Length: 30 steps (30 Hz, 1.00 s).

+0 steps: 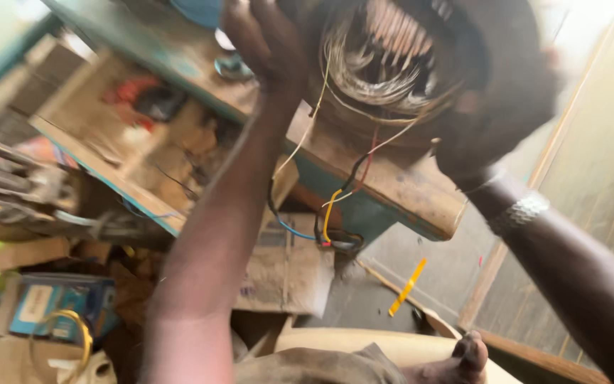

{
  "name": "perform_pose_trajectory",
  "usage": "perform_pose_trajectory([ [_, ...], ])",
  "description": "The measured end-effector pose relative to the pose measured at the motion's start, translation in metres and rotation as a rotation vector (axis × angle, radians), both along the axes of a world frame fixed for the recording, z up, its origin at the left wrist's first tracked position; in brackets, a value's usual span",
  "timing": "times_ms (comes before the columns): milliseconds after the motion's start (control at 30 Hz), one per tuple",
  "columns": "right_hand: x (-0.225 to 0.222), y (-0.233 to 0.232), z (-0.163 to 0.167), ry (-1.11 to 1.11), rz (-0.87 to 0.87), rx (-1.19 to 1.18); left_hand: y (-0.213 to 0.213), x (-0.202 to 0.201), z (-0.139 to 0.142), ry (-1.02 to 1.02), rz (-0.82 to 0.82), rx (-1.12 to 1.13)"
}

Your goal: The person sits on the floor in front of a workbench and wraps yellow tape around the lead wires of an electric motor stator, pressing the tape down by hand. They use pliers to trim the tape, then take black electrical tape and wrap it around the wire bundle, smoothing the tape with their fingers.

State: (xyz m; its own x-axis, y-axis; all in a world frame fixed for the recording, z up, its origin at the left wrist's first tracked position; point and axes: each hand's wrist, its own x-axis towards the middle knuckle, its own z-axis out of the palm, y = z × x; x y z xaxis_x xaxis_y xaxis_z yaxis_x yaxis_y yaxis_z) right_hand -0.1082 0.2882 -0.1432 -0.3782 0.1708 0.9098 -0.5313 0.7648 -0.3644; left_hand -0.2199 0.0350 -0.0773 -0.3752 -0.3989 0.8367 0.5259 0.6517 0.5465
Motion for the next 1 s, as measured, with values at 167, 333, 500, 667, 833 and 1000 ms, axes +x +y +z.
perform_pose_trajectory([
  [167, -0.005, -0.003, 0.018, -0.012, -0.084, 0.032, -0.002, 0.03, 0.041, 0.043, -0.101, -0.186],
  [333, 0.006, 0.004, 0.041, -0.077, -0.237, 0.207, -0.014, 0.092, 0.085, -0.128, -0.307, -0.204],
  [500, 0.037, 0.01, 0.066, -0.012, -0.066, 0.318, -0.044, 0.183, 0.123, -0.524, -0.592, -0.154],
  [667, 0.092, -0.022, 0.08, 0.116, 0.033, 0.307, -0.041, 0.254, 0.103, -0.461, -0.974, -0.474],
  [833, 0.141, -0.057, 0.082, -0.631, 0.872, 0.182, -0.028, 0.264, 0.065, -0.672, -0.907, -0.638],
  [1000, 0.131, -0.07, 0.073, -1.3, 0.91, -0.347, -0.037, 0.249, 0.039, -0.551, -0.919, -0.336],
])
